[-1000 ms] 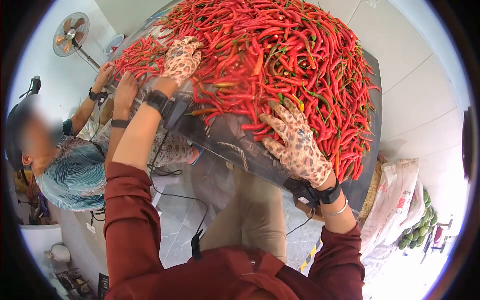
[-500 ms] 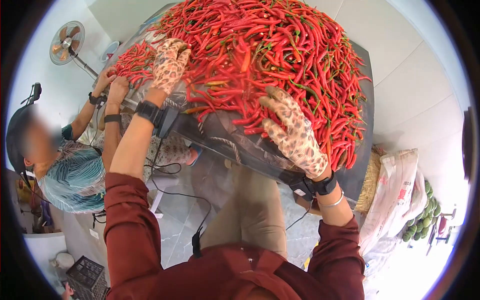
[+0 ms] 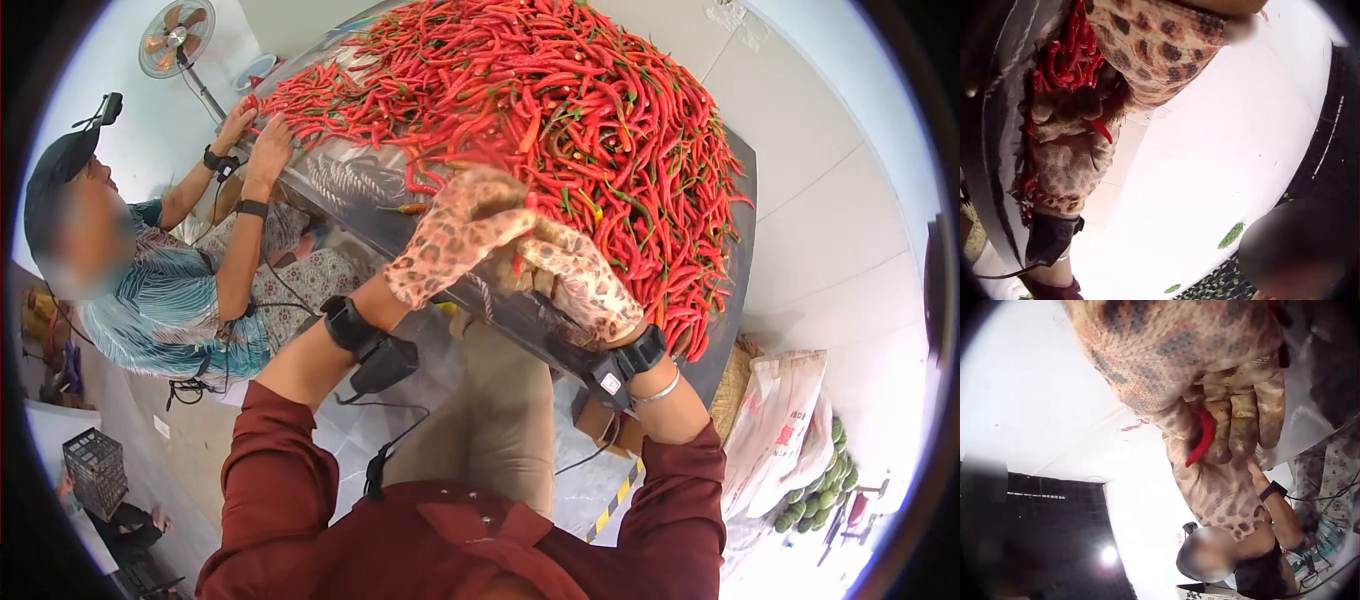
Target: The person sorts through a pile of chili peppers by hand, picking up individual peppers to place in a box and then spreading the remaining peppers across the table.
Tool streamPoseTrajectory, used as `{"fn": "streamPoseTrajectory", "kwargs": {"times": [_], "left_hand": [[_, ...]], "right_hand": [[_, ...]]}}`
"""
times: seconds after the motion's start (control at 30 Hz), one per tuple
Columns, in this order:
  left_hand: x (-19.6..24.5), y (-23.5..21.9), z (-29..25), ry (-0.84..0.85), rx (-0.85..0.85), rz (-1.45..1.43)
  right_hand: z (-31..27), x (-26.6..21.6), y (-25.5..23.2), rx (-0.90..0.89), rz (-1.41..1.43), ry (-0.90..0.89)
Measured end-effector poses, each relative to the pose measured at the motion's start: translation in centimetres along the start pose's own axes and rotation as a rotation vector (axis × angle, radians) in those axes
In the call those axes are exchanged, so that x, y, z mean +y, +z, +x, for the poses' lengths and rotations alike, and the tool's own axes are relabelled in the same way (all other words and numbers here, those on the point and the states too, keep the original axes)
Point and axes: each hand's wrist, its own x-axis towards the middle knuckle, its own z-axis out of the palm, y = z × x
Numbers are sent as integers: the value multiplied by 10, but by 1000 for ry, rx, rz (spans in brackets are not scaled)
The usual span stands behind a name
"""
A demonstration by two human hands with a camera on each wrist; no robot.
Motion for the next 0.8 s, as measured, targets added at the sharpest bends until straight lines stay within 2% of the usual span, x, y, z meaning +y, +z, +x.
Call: {"fn": "streamPoseTrajectory", "kwargs": {"times": [0.03,0.1,0.13,0.17,0.23,0.27,0.3,0.37,0.4,0.47,0.5,0.57,0.6,0.7,0.73,0.8], "left_hand": [[-2,0,-5,-1,1,3],[-14,-7,-17,176,-100,271],[-15,-13,-19,341,-115,431],[-14,-16,-20,344,-118,432],[-12,-20,-22,-8,-4,43],[-24,-27,-17,-2,-4,138],[-29,-37,-21,-199,-25,103],[-59,-45,-29,-257,25,-179],[-67,-43,-31,-262,21,-177],[-54,-33,-19,-32,-19,561],[-52,-28,-15,-39,-19,567],[-50,-23,-7,65,-124,632],[-59,-22,-8,98,-102,601],[-54,-43,8,34,-99,663],[-89,-53,6,26,4,655],[-82,-71,14,-17,-3,659]], "right_hand": [[1,5,-2,-3,1,0],[5,18,-5,-11,72,20],[8,20,-4,-36,23,23],[8,18,1,-71,43,52],[10,25,1,-114,-29,88],[12,30,-3,-176,16,160],[15,46,-7,-161,170,281],[6,47,6,-151,-63,218],[6,47,7,-151,-56,219],[6,49,7,-292,-201,192],[7,48,7,-301,-197,194],[9,46,6,-328,-262,206],[9,48,5,-332,-259,217],[9,51,4,-340,-265,222],[9,51,4,-340,-259,220],[9,50,4,-329,-238,228]]}}
